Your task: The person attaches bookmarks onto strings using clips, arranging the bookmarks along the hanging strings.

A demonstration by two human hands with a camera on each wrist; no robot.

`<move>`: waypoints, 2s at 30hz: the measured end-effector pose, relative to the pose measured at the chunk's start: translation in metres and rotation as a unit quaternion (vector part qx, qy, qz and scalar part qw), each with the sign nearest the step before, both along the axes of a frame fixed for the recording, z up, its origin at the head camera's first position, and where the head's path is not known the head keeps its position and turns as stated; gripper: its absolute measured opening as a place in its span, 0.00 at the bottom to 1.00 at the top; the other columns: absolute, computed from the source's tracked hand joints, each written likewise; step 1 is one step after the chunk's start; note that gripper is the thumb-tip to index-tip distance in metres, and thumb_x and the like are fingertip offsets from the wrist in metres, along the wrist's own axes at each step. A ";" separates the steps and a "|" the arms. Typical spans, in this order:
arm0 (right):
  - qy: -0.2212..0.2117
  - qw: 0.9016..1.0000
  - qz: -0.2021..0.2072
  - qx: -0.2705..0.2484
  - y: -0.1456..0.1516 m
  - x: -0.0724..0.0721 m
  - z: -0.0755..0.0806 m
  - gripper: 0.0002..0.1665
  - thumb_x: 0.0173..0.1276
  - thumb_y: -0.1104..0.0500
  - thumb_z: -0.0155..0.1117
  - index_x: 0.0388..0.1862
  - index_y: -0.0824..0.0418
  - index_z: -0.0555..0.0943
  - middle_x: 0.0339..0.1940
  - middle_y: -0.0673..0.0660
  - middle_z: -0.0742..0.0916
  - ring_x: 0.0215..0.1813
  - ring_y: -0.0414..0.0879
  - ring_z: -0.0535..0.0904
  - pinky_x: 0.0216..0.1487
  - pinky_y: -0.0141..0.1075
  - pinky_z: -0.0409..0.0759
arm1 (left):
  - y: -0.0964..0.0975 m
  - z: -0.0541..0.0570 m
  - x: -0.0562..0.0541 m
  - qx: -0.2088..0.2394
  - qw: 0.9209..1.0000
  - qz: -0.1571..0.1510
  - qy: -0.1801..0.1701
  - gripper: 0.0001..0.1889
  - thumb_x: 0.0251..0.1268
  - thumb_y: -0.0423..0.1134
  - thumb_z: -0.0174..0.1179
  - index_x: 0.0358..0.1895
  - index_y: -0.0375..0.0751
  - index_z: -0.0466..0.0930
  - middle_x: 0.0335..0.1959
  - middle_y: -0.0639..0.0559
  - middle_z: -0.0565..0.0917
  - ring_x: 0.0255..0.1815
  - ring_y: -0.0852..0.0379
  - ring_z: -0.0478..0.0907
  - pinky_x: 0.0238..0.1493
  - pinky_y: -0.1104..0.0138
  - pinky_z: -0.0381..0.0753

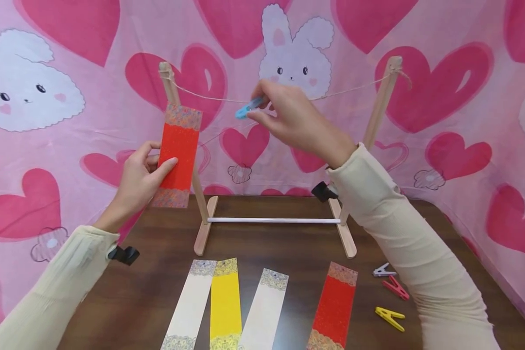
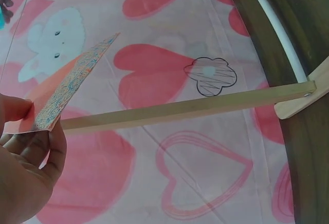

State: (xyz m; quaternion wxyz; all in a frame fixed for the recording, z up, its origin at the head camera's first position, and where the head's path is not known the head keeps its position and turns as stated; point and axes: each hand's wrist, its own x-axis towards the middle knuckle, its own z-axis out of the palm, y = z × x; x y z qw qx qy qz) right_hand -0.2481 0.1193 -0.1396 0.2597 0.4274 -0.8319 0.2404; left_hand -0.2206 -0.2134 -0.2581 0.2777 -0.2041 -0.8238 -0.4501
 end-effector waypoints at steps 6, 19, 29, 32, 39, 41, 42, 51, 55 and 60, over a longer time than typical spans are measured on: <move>-0.002 1.000 0.003 0.003 -0.019 -0.011 0.009 0.15 0.70 0.57 0.66 0.46 0.67 0.76 0.40 0.56 0.89 0.40 0.43 0.82 0.50 0.36 0.79 | 0.006 0.006 -0.006 0.001 1.000 0.005 -0.005 0.17 0.67 0.36 0.65 0.53 0.33 0.73 0.31 0.39 0.88 0.27 0.59 0.85 0.31 0.76 0.82; -0.010 1.000 -0.017 0.005 -0.060 -0.027 0.026 0.12 0.74 0.56 0.60 0.43 0.66 0.75 0.32 0.54 0.85 0.26 0.42 0.73 0.30 0.30 0.72 | 0.013 0.011 -0.018 0.024 0.999 -0.022 -0.009 0.17 0.67 0.33 0.64 0.54 0.29 0.73 0.34 0.36 0.88 0.27 0.67 0.84 0.32 0.76 0.82; -0.043 0.997 -0.036 0.045 -0.084 -0.041 0.025 0.12 0.76 0.57 0.56 0.43 0.67 0.75 0.33 0.56 0.82 0.32 0.44 0.74 0.34 0.30 0.72 | 0.013 0.009 -0.017 0.025 0.999 -0.029 -0.010 0.18 0.67 0.34 0.64 0.55 0.30 0.73 0.34 0.36 0.88 0.28 0.63 0.85 0.33 0.75 0.83; -0.055 0.997 -0.032 0.049 -0.083 -0.048 0.020 0.10 0.77 0.58 0.56 0.42 0.67 0.75 0.30 0.56 0.81 0.29 0.46 0.73 0.31 0.31 0.71 | 0.015 0.012 -0.013 0.018 0.999 -0.033 -0.019 0.17 0.67 0.32 0.64 0.54 0.29 0.73 0.35 0.35 0.88 0.29 0.58 0.87 0.33 0.74 0.84; -0.059 0.997 -0.023 0.045 -0.080 -0.060 0.010 0.12 0.76 0.59 0.57 0.46 0.67 0.82 0.32 0.56 0.84 0.26 0.45 0.72 0.30 0.31 0.70 | 0.012 0.005 -0.017 0.024 0.998 -0.056 -0.030 0.16 0.66 0.31 0.65 0.53 0.30 0.74 0.36 0.35 0.88 0.32 0.54 0.88 0.34 0.72 0.84; -0.055 0.997 -0.017 0.042 -0.080 -0.061 0.009 0.13 0.76 0.59 0.58 0.47 0.67 0.83 0.32 0.57 0.84 0.26 0.45 0.72 0.30 0.31 0.70 | 0.011 0.004 -0.017 0.028 0.997 -0.061 -0.031 0.15 0.66 0.32 0.65 0.53 0.30 0.75 0.35 0.35 0.88 0.31 0.57 0.87 0.34 0.72 0.84; -0.054 0.998 -0.014 0.038 -0.080 -0.062 0.009 0.13 0.76 0.59 0.58 0.46 0.67 0.83 0.31 0.57 0.84 0.26 0.45 0.71 0.30 0.31 0.70 | 0.011 0.004 -0.017 0.031 0.997 -0.064 -0.033 0.15 0.66 0.32 0.65 0.52 0.30 0.75 0.35 0.36 0.88 0.30 0.58 0.87 0.33 0.72 0.84; -0.045 0.999 0.007 0.021 -0.086 -0.063 0.016 0.13 0.76 0.60 0.58 0.46 0.68 0.85 0.33 0.57 0.86 0.29 0.43 0.75 0.34 0.30 0.75 | 0.006 0.000 -0.020 0.075 0.988 -0.115 -0.072 0.14 0.68 0.30 0.62 0.52 0.28 0.72 0.38 0.29 0.85 0.32 0.58 0.87 0.34 0.67 0.86; -0.034 0.999 0.018 0.032 -0.093 -0.063 0.020 0.13 0.76 0.61 0.56 0.44 0.67 0.86 0.30 0.57 0.84 0.28 0.44 0.73 0.34 0.30 0.74 | 0.003 -0.001 -0.020 0.079 0.987 -0.117 -0.081 0.14 0.68 0.30 0.62 0.53 0.28 0.72 0.39 0.29 0.85 0.33 0.58 0.87 0.34 0.66 0.86; -0.020 0.999 0.019 0.039 -0.099 -0.062 0.024 0.14 0.76 0.61 0.55 0.46 0.67 0.86 0.33 0.57 0.85 0.30 0.43 0.72 0.36 0.30 0.74 | -0.002 0.003 -0.021 0.083 0.986 -0.110 -0.090 0.15 0.69 0.31 0.61 0.55 0.30 0.73 0.39 0.34 0.86 0.34 0.57 0.87 0.35 0.66 0.86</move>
